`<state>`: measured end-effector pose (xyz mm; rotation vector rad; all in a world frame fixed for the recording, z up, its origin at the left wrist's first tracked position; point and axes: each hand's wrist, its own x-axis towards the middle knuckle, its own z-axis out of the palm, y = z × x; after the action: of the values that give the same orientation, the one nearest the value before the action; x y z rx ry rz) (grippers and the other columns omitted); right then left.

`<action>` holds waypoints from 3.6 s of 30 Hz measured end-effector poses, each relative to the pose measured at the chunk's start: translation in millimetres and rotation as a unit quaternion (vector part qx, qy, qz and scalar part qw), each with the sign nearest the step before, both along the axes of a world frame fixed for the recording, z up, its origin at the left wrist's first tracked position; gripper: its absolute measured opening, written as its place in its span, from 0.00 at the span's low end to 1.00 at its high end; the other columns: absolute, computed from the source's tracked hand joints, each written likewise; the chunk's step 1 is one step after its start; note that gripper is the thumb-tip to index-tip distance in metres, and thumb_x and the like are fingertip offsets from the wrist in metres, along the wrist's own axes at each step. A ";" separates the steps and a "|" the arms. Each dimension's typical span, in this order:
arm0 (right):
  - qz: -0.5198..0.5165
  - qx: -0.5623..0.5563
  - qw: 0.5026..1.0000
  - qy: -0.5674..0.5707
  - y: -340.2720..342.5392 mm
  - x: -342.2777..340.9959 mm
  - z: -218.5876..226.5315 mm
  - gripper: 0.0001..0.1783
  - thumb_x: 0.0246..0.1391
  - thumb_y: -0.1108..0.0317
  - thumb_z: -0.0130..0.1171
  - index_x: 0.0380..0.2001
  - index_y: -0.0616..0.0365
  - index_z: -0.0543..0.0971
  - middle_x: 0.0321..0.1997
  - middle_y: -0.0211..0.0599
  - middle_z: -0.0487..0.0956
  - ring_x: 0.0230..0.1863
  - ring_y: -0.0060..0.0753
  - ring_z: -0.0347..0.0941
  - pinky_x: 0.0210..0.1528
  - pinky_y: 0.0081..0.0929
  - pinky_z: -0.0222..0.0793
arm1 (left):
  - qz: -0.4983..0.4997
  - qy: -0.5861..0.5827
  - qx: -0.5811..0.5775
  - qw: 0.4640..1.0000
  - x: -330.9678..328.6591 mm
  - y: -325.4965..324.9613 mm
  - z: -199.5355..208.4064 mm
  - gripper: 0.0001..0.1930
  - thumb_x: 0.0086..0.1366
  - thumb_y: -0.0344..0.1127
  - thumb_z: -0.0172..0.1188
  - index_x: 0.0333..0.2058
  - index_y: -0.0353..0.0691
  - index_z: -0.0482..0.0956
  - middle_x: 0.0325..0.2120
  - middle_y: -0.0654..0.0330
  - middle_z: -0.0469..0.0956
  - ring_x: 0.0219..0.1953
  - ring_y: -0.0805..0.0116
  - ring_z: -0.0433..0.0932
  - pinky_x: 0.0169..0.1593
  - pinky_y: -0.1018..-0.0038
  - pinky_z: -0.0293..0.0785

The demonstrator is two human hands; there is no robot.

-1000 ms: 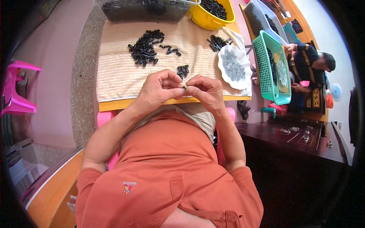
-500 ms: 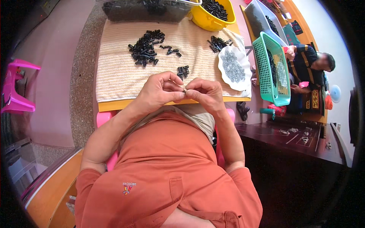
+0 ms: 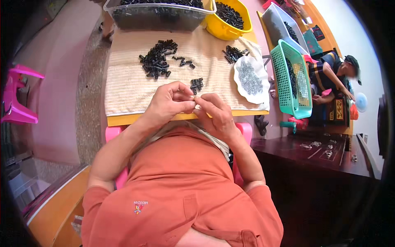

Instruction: The person assembles components by picking small metal pins from a plate and inserting them into black plastic pieces by hand.

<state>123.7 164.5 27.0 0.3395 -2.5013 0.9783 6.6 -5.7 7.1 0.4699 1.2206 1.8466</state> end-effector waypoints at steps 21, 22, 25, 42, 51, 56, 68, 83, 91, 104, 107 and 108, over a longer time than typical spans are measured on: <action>-0.114 0.158 0.972 -0.133 47.2 -106.9 2.1 0.10 0.52 0.67 0.62 0.37 0.58 0.84 0.36 0.46 0.82 0.41 0.52 0.79 0.45 0.43 0.73 | 0.046 -0.020 0.043 0.998 -3.7 -1.2 -2.2 0.09 0.62 0.24 0.66 0.40 0.33 0.78 0.32 0.60 0.82 0.33 0.75 0.81 0.40 0.77 0.81; -0.117 0.172 0.969 -0.136 46.8 -109.0 0.6 0.10 0.52 0.67 0.62 0.37 0.58 0.84 0.37 0.46 0.82 0.42 0.52 0.79 0.46 0.43 0.73 | 0.046 -0.024 0.047 0.998 -3.9 -1.5 -1.9 0.09 0.62 0.24 0.66 0.40 0.33 0.78 0.32 0.60 0.82 0.33 0.75 0.81 0.40 0.77 0.81; -0.117 0.187 0.964 -0.148 44.4 -114.3 -1.0 0.10 0.53 0.67 0.61 0.37 0.58 0.84 0.37 0.47 0.82 0.42 0.52 0.79 0.46 0.43 0.73 | 0.049 -0.030 0.053 0.997 -4.3 -2.2 -1.8 0.08 0.62 0.24 0.66 0.40 0.33 0.78 0.31 0.60 0.82 0.33 0.75 0.81 0.40 0.77 0.81; -0.097 0.195 0.954 -0.208 46.7 -106.6 4.1 0.11 0.54 0.63 0.61 0.37 0.58 0.83 0.37 0.48 0.82 0.41 0.54 0.79 0.45 0.46 0.72 | 0.057 -0.010 0.037 0.998 -6.3 -1.1 -6.8 0.07 0.64 0.26 0.65 0.38 0.34 0.77 0.33 0.58 0.83 0.33 0.73 0.82 0.40 0.76 0.82; -0.096 0.205 0.952 -0.205 45.5 -105.3 1.8 0.11 0.56 0.63 0.60 0.39 0.56 0.83 0.40 0.46 0.81 0.43 0.54 0.78 0.46 0.45 0.72 | 0.059 -0.003 0.031 0.998 -5.7 -1.0 -5.9 0.07 0.64 0.26 0.65 0.38 0.33 0.78 0.32 0.58 0.83 0.33 0.73 0.82 0.40 0.76 0.82; -0.083 0.206 0.955 -0.196 47.5 -105.6 0.0 0.11 0.56 0.63 0.59 0.39 0.56 0.83 0.39 0.46 0.81 0.43 0.53 0.78 0.47 0.45 0.72 | 0.057 -0.005 0.038 0.998 -7.1 -1.1 -7.6 0.07 0.63 0.28 0.66 0.37 0.33 0.78 0.31 0.58 0.83 0.33 0.74 0.82 0.40 0.76 0.82; -0.071 0.191 0.950 -0.236 46.1 -113.7 13.8 0.12 0.55 0.66 0.59 0.39 0.60 0.83 0.39 0.47 0.81 0.43 0.53 0.78 0.47 0.44 0.71 | 0.061 -0.003 0.037 0.997 -6.4 -1.3 -6.2 0.06 0.64 0.28 0.66 0.37 0.33 0.79 0.31 0.58 0.82 0.32 0.74 0.82 0.39 0.76 0.82; -0.068 0.296 0.929 -0.212 22.1 -164.5 5.7 0.12 0.51 0.64 0.58 0.36 0.52 0.86 0.36 0.45 0.82 0.41 0.52 0.79 0.44 0.47 0.73 | 0.079 -0.014 0.043 0.996 -6.7 -2.3 -1.4 0.06 0.62 0.26 0.66 0.36 0.33 0.80 0.29 0.61 0.82 0.32 0.76 0.80 0.39 0.78 0.80; -0.057 0.275 0.939 -0.201 10.9 -168.3 13.1 0.13 0.50 0.65 0.60 0.38 0.55 0.85 0.36 0.45 0.83 0.42 0.50 0.80 0.45 0.45 0.74 | 0.082 -0.021 0.040 0.996 -6.6 -1.9 -1.1 0.06 0.62 0.25 0.66 0.36 0.34 0.80 0.29 0.61 0.82 0.32 0.76 0.80 0.39 0.78 0.79; -0.023 0.124 0.991 -0.046 23.5 -149.0 7.5 0.12 0.55 0.74 0.60 0.43 0.60 0.82 0.37 0.46 0.82 0.39 0.50 0.79 0.43 0.38 0.74 | 0.101 -0.005 0.029 0.994 -9.0 -3.4 -2.4 0.05 0.64 0.28 0.65 0.36 0.34 0.78 0.30 0.59 0.82 0.31 0.74 0.81 0.39 0.77 0.80; -0.037 0.030 0.995 -0.085 26.4 -133.2 9.6 0.11 0.57 0.72 0.61 0.43 0.61 0.81 0.34 0.43 0.83 0.34 0.37 0.80 0.39 0.32 0.75 | 0.109 -0.009 0.019 0.994 -9.1 -5.6 1.3 0.05 0.64 0.28 0.65 0.36 0.34 0.78 0.30 0.59 0.82 0.31 0.74 0.81 0.39 0.76 0.80; -0.039 0.028 0.995 -0.086 27.7 -127.0 8.5 0.11 0.57 0.72 0.61 0.43 0.61 0.81 0.34 0.43 0.83 0.34 0.37 0.80 0.39 0.32 0.75 | 0.107 -0.009 0.017 0.994 -9.3 -4.7 1.5 0.05 0.64 0.28 0.65 0.36 0.34 0.78 0.30 0.59 0.82 0.31 0.74 0.81 0.39 0.76 0.80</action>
<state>-3.3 192.2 35.6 0.1796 -2.6797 0.9433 -2.7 -10.4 8.7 0.3510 1.2684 2.0500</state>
